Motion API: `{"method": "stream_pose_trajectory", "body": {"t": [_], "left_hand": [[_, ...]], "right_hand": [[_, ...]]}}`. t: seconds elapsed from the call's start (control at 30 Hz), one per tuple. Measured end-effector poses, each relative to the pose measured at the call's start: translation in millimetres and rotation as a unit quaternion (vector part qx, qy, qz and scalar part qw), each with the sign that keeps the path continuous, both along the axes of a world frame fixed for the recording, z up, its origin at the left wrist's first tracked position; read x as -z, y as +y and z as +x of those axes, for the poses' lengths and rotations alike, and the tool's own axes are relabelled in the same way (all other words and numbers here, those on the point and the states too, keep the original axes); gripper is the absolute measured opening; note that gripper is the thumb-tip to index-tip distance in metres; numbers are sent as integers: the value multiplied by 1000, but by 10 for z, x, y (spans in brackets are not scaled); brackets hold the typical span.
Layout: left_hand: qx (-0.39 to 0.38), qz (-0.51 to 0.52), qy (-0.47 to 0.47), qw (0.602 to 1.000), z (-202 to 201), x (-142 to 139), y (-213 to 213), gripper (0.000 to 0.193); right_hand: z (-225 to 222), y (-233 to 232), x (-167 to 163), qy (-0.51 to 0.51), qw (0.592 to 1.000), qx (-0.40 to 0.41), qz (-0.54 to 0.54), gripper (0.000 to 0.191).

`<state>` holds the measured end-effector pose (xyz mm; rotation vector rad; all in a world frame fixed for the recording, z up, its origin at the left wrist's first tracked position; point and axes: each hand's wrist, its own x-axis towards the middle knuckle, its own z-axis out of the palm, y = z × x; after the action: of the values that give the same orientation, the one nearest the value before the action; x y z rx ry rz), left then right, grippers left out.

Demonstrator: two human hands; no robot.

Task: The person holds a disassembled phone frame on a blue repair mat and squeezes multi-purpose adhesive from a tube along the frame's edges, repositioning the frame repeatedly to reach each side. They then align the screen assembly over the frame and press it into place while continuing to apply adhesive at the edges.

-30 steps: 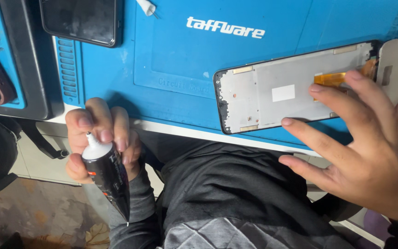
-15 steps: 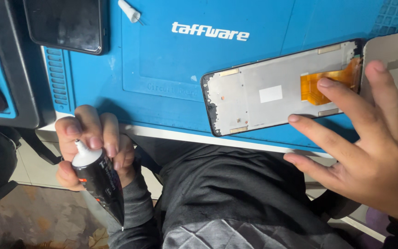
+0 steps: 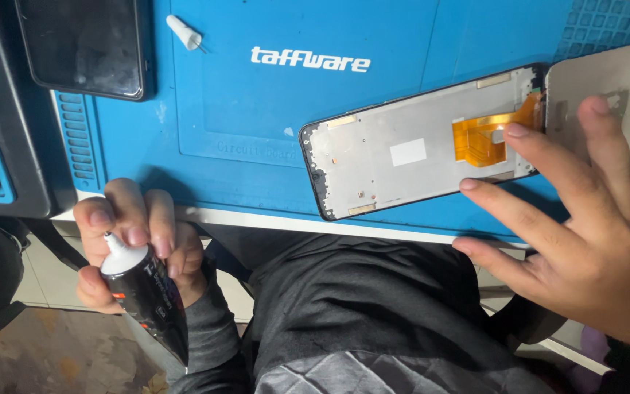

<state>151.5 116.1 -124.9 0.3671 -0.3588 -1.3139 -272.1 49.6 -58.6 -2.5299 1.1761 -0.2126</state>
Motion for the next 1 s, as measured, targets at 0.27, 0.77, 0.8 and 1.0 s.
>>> {"method": "stream_pose_trajectory", "body": {"t": [0.27,0.77,0.8,1.0], "left_hand": [[-3,1,5,1000,-3,24,11,39],[16,80,-108,991,-141,-288,-96,32],[13,114,-155,981,-188,-400,-109,29],[57,45,-701,709,-469,-1173,-272,59]], "right_hand": [[-66,15,-31,0,999,26,22,56],[-338,-106,-186,-38,999,18,-35,80],[-391,-221,-216,-56,998,4,-28,91],[-678,-791,-227,-39,992,-99,-64,113]]}}
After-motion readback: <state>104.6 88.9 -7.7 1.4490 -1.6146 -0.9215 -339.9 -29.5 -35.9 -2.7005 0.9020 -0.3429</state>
